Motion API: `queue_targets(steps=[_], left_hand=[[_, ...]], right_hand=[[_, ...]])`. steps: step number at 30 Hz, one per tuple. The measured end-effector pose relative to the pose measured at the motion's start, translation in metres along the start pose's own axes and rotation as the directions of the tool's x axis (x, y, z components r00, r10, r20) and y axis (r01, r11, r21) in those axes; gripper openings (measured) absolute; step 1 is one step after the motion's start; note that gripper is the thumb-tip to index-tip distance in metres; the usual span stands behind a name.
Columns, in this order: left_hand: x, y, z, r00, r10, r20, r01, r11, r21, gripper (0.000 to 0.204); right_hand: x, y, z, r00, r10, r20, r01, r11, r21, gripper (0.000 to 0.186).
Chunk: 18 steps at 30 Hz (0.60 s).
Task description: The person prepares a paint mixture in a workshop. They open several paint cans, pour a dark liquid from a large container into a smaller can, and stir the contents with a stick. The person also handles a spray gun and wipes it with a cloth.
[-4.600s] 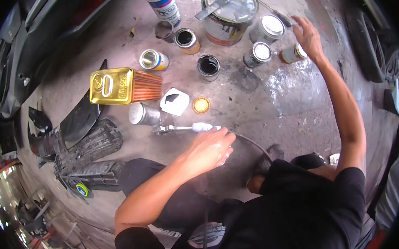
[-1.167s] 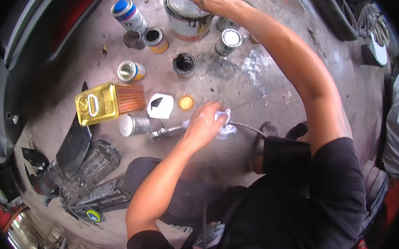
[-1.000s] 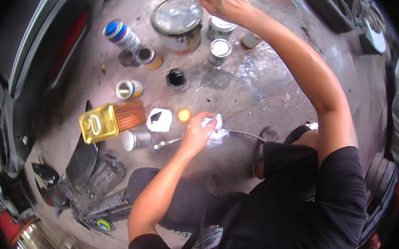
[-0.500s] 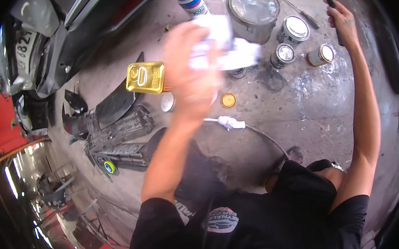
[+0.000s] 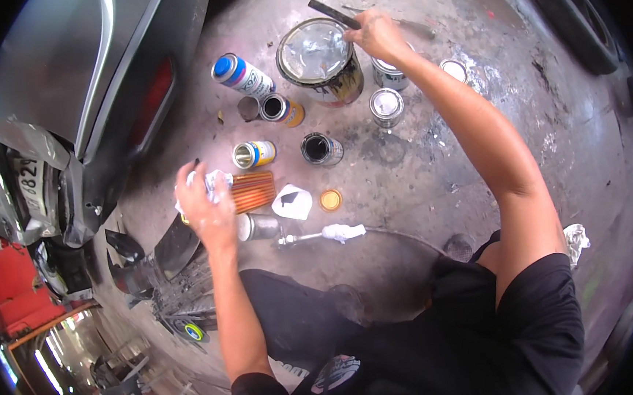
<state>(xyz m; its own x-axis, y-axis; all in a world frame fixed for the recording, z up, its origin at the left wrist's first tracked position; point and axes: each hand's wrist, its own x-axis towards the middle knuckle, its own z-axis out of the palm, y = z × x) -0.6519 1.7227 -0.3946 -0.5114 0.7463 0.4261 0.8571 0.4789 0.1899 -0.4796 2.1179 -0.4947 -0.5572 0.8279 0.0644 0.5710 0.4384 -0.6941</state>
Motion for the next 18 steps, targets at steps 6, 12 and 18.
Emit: queue_targets(steps=[6,12,18], left_hand=[[0.018,0.07,0.05,0.984,0.138,0.111,-0.109,0.966,-0.234,0.03],[0.035,0.077,0.116,0.948,-0.048,0.315,0.209,0.84,-0.501,0.039],[0.058,0.037,0.176,0.862,-0.17,0.477,0.453,0.679,-0.577,0.052]], right_hand=[[-0.002,-0.01,0.013,0.993,-0.014,-0.116,0.015,1.0,0.012,0.03],[0.001,0.0,0.02,0.983,-0.068,-0.168,0.079,0.995,0.06,0.025],[-0.009,-0.013,0.034,0.939,-0.189,-0.288,0.207,0.978,0.033,0.027]])
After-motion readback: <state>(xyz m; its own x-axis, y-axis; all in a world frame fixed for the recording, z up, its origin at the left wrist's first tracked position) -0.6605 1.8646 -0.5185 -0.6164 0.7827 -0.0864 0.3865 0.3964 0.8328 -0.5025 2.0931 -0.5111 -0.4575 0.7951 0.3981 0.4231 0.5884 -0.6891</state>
